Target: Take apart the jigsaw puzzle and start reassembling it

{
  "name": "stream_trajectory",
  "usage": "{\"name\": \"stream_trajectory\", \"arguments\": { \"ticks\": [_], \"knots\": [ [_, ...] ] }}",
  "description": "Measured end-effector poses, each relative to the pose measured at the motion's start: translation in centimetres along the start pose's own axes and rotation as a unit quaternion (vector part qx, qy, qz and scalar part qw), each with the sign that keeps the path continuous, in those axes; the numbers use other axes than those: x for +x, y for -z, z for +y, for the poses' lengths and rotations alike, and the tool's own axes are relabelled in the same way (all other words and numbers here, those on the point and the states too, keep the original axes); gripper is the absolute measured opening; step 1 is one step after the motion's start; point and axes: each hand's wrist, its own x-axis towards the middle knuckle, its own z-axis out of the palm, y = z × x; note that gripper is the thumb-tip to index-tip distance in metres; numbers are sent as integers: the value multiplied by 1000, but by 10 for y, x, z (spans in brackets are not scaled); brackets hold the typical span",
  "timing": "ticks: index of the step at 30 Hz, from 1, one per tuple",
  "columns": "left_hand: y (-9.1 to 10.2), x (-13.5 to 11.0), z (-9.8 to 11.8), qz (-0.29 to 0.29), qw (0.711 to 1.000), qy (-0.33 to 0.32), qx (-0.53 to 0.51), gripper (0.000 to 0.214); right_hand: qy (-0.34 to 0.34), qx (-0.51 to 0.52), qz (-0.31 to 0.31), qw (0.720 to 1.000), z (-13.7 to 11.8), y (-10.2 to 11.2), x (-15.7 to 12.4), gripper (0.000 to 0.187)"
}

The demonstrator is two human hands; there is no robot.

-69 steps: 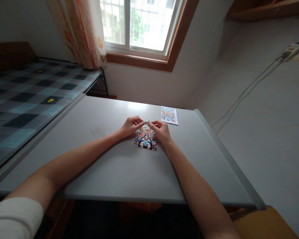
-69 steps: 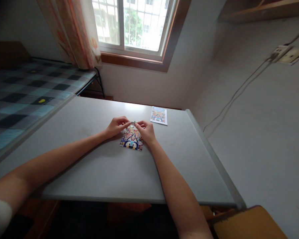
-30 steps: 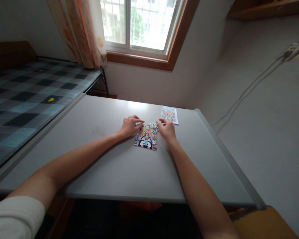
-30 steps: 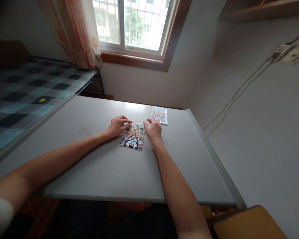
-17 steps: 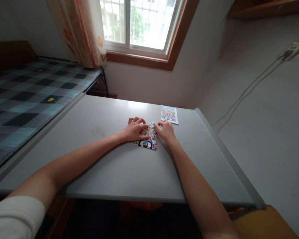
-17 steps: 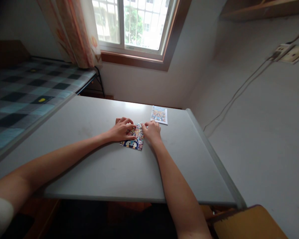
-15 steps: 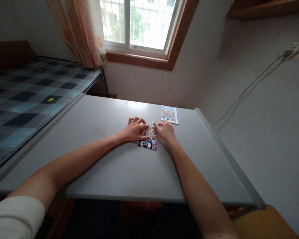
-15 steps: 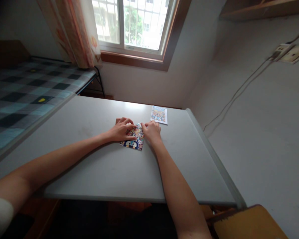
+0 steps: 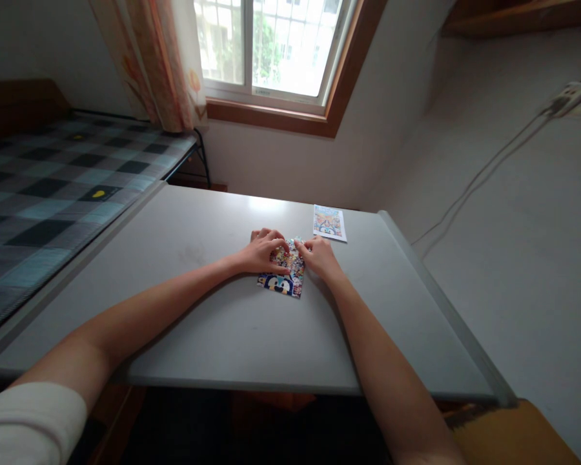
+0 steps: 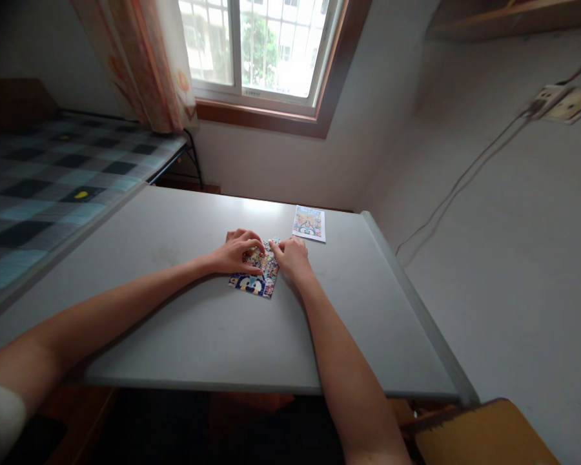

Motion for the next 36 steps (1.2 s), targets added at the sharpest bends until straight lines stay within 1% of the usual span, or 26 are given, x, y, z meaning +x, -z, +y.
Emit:
{"name": "stream_trajectory", "arguments": {
  "ticks": [5, 9, 12, 15, 17, 19, 22, 24, 25, 27, 29, 30, 32, 34, 36],
  "knots": [
    [1, 0, 0, 2, 1000, 8, -9, 53, 0, 30, -24, 999, -1, 3, 1, 49],
    [2, -1, 2, 9, 1000, 16, -23, 55, -26, 94, -41, 994, -1, 4, 2, 52],
    [3, 0, 4, 17, 999, 28, -44, 44, -51, 144, -51, 987, -1, 3, 3, 53],
    [5, 1, 1, 30, 995, 46, -88, 29, -58, 199, -53, 977, -2, 3, 3, 55],
    [6, 3, -2, 49, 989, 56, -127, 23, -64, 250, -49, 965, -3, 3, 3, 54],
    [6, 5, -7, 81, 980, 59, -173, 21, -69, 307, -55, 948, -6, 4, 3, 50],
    [7, 7, -11, 129, 956, 60, -256, 24, -56, 374, -72, 923, -11, 6, 1, 44],
    [7, 8, -11, 153, 928, 85, -328, 29, -45, 408, -64, 910, -14, 7, 1, 40],
    [7, 8, -11, 161, 908, 106, -373, 32, -44, 424, -53, 903, -15, 7, 0, 39],
    [6, 7, -10, 166, 854, 148, -470, 40, -54, 448, -25, 892, -16, 8, 0, 38],
    [5, 7, -10, 151, 804, 174, -547, 45, -75, 460, -4, 885, -16, 8, 1, 39],
    [5, 6, -9, 138, 790, 180, -569, 44, -85, 462, 2, 883, -16, 8, 1, 39],
    [4, 5, -9, 108, 781, 187, -586, 40, -97, 465, 0, 880, -16, 7, 0, 40],
    [4, 5, -9, 85, 782, 189, -588, 37, -99, 469, -11, 877, -17, 7, 0, 39],
    [4, 4, -8, 75, 784, 189, -587, 35, -100, 476, -19, 874, -18, 6, 0, 38]
  ]
}}
